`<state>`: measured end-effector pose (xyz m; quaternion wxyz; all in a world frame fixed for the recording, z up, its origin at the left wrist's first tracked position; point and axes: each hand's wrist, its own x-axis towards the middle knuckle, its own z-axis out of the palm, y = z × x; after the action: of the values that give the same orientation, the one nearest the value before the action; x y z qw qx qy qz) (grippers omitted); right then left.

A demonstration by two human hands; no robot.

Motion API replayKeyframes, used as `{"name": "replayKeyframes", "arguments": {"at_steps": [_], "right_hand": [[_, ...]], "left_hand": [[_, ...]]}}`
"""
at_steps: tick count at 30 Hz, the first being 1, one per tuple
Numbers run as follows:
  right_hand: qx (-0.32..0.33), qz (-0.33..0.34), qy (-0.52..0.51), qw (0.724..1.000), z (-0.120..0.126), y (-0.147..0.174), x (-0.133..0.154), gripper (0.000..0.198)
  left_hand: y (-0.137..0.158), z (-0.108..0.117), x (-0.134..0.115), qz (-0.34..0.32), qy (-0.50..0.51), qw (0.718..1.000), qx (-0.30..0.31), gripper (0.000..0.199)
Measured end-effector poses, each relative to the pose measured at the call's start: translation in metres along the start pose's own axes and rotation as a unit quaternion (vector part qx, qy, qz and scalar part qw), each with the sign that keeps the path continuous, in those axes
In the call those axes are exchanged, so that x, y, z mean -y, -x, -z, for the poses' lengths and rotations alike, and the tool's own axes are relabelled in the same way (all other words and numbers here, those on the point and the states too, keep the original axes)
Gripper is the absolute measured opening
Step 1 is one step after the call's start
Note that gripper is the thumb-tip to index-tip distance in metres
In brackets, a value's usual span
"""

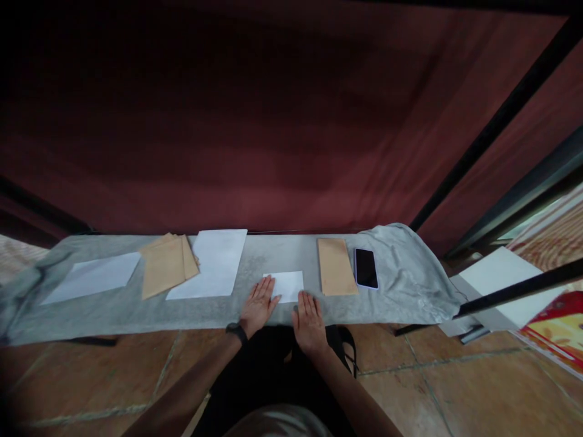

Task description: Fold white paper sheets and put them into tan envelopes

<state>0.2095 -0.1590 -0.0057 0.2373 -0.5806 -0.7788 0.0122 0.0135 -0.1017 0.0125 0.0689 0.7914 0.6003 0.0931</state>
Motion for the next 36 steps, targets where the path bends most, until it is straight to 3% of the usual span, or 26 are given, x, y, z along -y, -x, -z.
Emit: {"name": "replayKeyframes", "arguments": {"at_steps": [4,7,10,16,19,24,27,32,36], "right_hand": [[0.049,0.000,-0.044,0.998,-0.009,-0.049,0.021,0.050],[0.081,-0.018,-0.037,0.996,-0.023,-0.078,0.026,0.049],[0.080,-0.012,-0.003,0.997,-0.032,-0.088,0.013,0.051],[0.032,-0.007,0.053,0.998,-0.028,-0.072,-0.011,0.053],[0.026,0.035,0.062,0.997,-0.021,-0.047,-0.012,0.055],[0.036,0.090,0.053,0.994,-0.006,-0.005,-0.018,0.047],[0.041,0.105,0.047,0.992,0.002,0.006,-0.022,0.044],[0.054,0.101,-0.004,0.993,0.012,0.010,-0.028,0.047],[0.046,0.055,-0.113,0.991,0.013,0.002,-0.037,0.050]], "left_hand": [[0.007,0.006,0.015,0.028,-0.011,0.999,-0.023,0.061],[0.001,0.004,-0.002,0.005,-0.007,1.000,-0.020,0.058],[-0.003,-0.003,-0.019,-0.017,-0.009,1.000,0.008,0.057],[0.000,-0.004,-0.020,-0.020,-0.029,0.999,0.001,0.058],[-0.005,0.001,-0.026,-0.033,-0.010,0.999,-0.001,0.057],[-0.025,-0.004,-0.059,-0.121,0.039,0.992,0.019,0.054],[-0.033,-0.010,-0.067,-0.148,0.040,0.988,0.026,0.057],[-0.022,-0.011,-0.049,-0.184,0.021,0.983,0.008,0.059],[-0.001,-0.004,-0.032,-0.245,0.006,0.969,0.013,0.062]]}}
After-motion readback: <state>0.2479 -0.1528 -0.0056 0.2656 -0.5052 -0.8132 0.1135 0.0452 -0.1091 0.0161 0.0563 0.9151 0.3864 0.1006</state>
